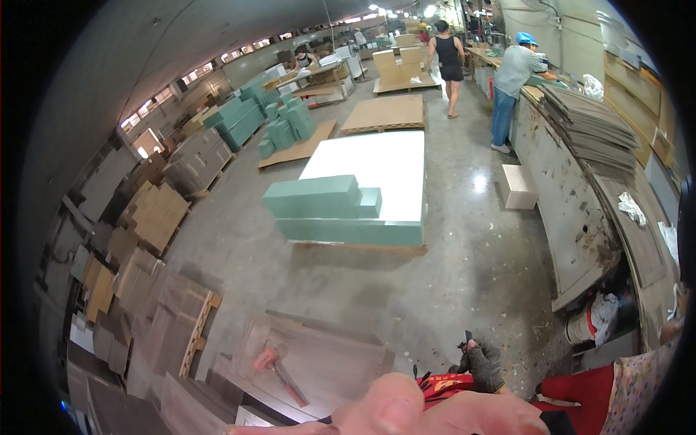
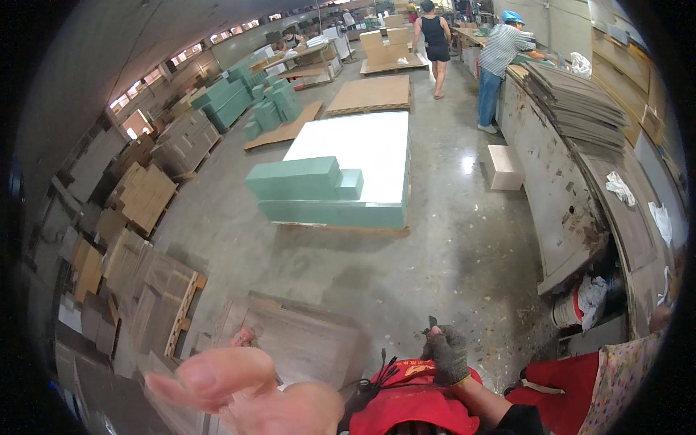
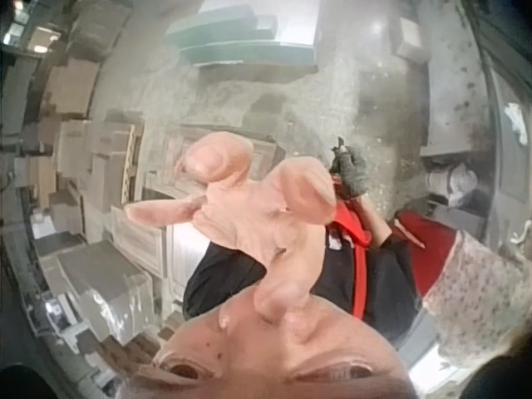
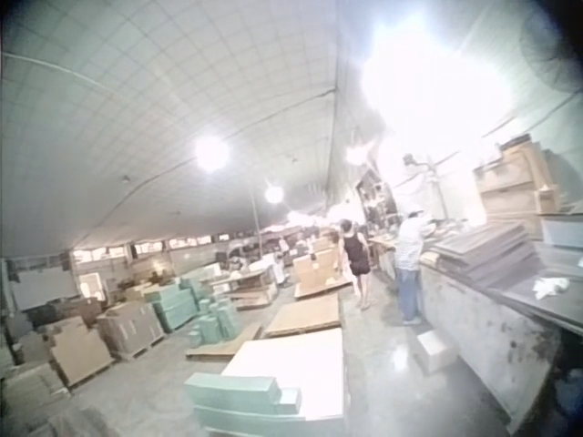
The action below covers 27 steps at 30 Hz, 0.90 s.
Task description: The person uses a rubber mallet and a metal tool to secure components of wooden furniture panels. The person hammers at various points along the edges and surface of the panels to ensure a tight fit.
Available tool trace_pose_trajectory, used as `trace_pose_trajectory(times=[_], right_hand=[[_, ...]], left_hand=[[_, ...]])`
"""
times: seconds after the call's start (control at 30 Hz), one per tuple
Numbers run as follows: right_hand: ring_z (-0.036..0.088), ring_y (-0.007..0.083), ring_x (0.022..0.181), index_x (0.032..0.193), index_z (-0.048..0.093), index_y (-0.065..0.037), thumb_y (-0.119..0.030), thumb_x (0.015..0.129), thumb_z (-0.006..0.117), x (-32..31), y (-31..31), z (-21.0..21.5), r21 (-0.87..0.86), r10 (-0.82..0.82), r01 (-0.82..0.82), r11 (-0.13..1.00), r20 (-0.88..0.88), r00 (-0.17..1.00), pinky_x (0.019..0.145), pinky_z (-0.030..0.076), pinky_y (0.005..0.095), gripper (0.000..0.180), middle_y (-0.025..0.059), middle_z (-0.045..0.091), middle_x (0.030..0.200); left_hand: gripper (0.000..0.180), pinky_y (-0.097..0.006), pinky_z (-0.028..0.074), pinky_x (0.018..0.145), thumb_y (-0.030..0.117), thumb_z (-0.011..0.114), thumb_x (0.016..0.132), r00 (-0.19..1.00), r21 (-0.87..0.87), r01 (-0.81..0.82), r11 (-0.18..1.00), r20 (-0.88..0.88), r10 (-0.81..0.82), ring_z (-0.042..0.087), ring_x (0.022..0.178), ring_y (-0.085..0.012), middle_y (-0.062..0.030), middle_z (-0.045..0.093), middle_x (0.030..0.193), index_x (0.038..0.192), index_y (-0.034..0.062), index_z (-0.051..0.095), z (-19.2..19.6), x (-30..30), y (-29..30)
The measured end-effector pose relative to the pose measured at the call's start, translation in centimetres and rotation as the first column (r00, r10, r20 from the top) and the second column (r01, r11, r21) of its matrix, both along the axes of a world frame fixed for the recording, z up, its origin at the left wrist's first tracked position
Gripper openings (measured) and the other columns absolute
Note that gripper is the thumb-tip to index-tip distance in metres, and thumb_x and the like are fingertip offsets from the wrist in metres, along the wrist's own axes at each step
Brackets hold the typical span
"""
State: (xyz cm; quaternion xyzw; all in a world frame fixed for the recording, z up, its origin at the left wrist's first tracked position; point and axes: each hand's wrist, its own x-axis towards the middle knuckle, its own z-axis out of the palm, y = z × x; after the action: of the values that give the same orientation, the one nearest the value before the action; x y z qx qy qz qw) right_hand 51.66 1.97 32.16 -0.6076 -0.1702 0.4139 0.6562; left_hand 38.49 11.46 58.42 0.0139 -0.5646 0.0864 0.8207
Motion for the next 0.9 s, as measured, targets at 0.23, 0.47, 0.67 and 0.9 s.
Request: trace_pose_trajectory(times=[0.23,0.47,0.67,0.9], right_hand=[[0.054,0.0129,0.050,0.082,0.059,-0.001,-0.026,0.098,0.053,-0.1,0.5,-0.6,0.005,0.036,-0.036,0.999,0.048,0.998,0.049,0.046,0.0281,0.030,0.0033,0.056,0.059],[0.053,0.0122,0.051,0.081,0.058,-0.002,-0.026,0.097,0.053,0.3,0.2,-0.8,-0.015,-0.048,0.048,0.999,-0.018,0.999,0.049,0.046,0.0280,0.030,0.0026,0.056,0.060],[0.053,0.0125,0.052,0.078,0.058,-0.002,-0.025,0.097,0.052,0.0,0.5,0.2,-0.042,-0.033,0.034,0.999,0.026,0.999,0.049,0.045,0.0283,0.030,0.0033,0.055,0.059],[0.053,0.0123,0.052,0.081,0.059,-0.001,-0.024,0.097,0.052,-0.1,0.3,0.7,-0.026,-0.014,0.016,1.000,0.059,0.998,0.050,0.045,0.0286,0.029,0.0035,0.055,0.060]], left_hand=[[0.071,-0.060,0.043,0.101,0.035,0.068,0.088,0.979,-0.251,-0.142,0.958,0.110,0.174,0.039,0.124,-0.0499,-0.0278,-0.004,0.150,0.145,0.0178,0.030,1.7,2.1,-2.7],[0.072,-0.060,0.043,0.102,0.036,0.069,0.087,0.946,0.022,0.025,0.999,-0.323,-0.016,0.040,0.126,-0.0462,-0.0287,-0.002,0.150,0.145,0.0193,0.029,1.3,-0.1,-0.9],[0.072,-0.058,0.045,0.100,0.037,0.070,0.086,0.997,-0.429,-0.082,0.899,-0.028,0.078,0.041,0.125,-0.0412,-0.0268,-0.002,0.151,0.144,0.0201,0.029,1.0,2.0,-4.8],[0.061,-0.050,0.045,0.095,0.042,0.067,0.087,0.975,-0.272,-0.217,0.937,-0.098,0.197,0.045,0.118,-0.0322,-0.0235,0.013,0.148,0.137,0.0208,0.039,-0.3,1.7,-3.3]])
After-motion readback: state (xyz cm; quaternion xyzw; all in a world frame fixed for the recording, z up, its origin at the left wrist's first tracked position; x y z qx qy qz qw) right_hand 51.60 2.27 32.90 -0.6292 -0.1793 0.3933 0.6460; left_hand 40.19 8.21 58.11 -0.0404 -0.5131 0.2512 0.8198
